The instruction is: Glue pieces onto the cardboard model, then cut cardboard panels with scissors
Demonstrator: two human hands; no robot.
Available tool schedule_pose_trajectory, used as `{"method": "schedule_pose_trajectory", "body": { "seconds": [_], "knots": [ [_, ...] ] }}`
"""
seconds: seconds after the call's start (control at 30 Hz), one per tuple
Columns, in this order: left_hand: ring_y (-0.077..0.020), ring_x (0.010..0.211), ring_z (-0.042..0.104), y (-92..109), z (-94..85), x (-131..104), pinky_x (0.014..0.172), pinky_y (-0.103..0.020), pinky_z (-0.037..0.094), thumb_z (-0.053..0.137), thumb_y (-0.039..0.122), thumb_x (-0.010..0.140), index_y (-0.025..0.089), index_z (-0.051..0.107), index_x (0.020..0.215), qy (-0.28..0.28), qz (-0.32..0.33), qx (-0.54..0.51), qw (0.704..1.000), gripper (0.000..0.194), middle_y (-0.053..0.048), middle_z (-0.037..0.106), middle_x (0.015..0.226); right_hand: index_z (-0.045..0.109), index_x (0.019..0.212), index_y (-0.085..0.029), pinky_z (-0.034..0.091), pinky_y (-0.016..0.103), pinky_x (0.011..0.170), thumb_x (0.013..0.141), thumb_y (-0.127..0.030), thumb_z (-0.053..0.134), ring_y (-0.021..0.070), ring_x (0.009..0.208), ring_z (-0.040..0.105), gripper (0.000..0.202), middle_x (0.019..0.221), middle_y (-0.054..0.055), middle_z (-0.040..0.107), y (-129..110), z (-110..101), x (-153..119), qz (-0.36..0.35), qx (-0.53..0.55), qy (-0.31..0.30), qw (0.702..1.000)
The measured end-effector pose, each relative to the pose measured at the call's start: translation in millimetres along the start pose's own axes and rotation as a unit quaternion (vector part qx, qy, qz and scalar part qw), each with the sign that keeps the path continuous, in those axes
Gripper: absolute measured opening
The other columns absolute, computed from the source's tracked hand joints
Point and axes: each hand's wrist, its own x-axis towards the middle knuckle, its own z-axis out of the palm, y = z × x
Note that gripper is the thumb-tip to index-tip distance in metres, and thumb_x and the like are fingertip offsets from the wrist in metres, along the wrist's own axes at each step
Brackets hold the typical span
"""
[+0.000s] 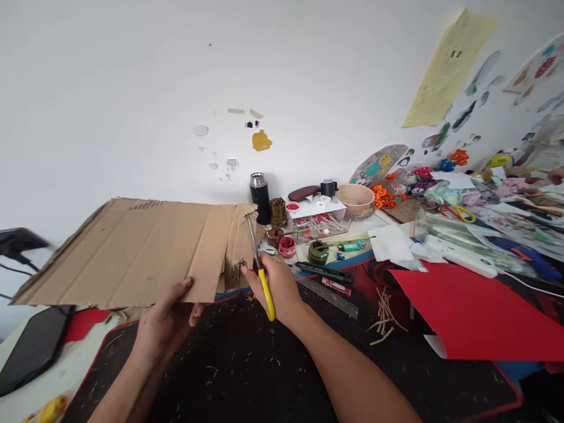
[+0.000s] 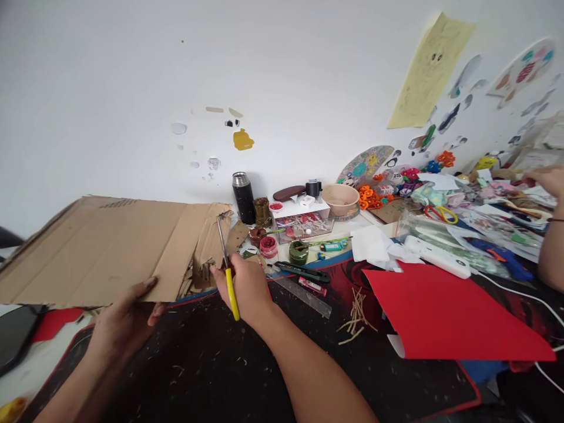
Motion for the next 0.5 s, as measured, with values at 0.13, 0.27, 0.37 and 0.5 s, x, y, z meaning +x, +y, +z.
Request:
{"method": "schedule_pose_trajectory", "body": {
  "seconds": [0.13,0.27,0.37,0.5],
  "knots": [
    [-0.0079,0.031,0.037,1.9,2.2,0.1,0.031,-0.020,0.033,0.082,0.031,0.054,0.019,0.055,0.054,0.026,-0.044,-0.022,0.998,0.030,0.003,0.044,0.039,0.060,0.086,-0.023,0.038,0.029,0.068,0.098,-0.039,0.071,0.0226,0.078,0.068,0.023,0.080,0.005,0.072,-0.6,-2.9,1.1,-0.014,-0.074,0.013,0.997],
    [-0.0064,0.031,0.037,5.0,2.3,-0.2,0.029,-0.019,0.032,0.081,0.029,0.056,0.020,0.049,0.053,0.028,-0.076,-0.031,0.996,0.034,0.002,0.050,0.045,0.064,0.092,-0.022,0.037,0.029,0.069,0.096,-0.032,0.071,0.0239,0.079,0.070,0.013,0.084,0.007,0.076,1.3,-4.0,1.9,-0.030,-0.102,0.015,0.994],
    [-0.0066,0.030,0.036,6.8,1.3,-0.9,0.029,-0.020,0.033,0.080,0.030,0.059,0.021,0.046,0.053,0.005,-0.092,-0.023,0.995,0.036,0.002,0.052,0.046,0.066,0.095,-0.022,0.036,0.031,0.068,0.095,-0.028,0.070,0.0251,0.079,0.072,0.007,0.086,0.008,0.078,2.3,-5.8,3.2,-0.035,-0.128,0.011,0.991],
    [-0.0062,0.028,0.031,8.7,3.0,-4.1,0.028,-0.018,0.030,0.079,0.030,0.061,0.021,0.049,0.051,-0.001,-0.095,-0.023,0.995,0.033,0.005,0.040,0.036,0.066,0.095,-0.021,0.034,0.031,0.067,0.093,-0.025,0.071,0.0262,0.080,0.072,0.006,0.086,0.009,0.078,4.1,-7.7,4.7,-0.041,-0.154,0.003,0.987]
  ]
}}
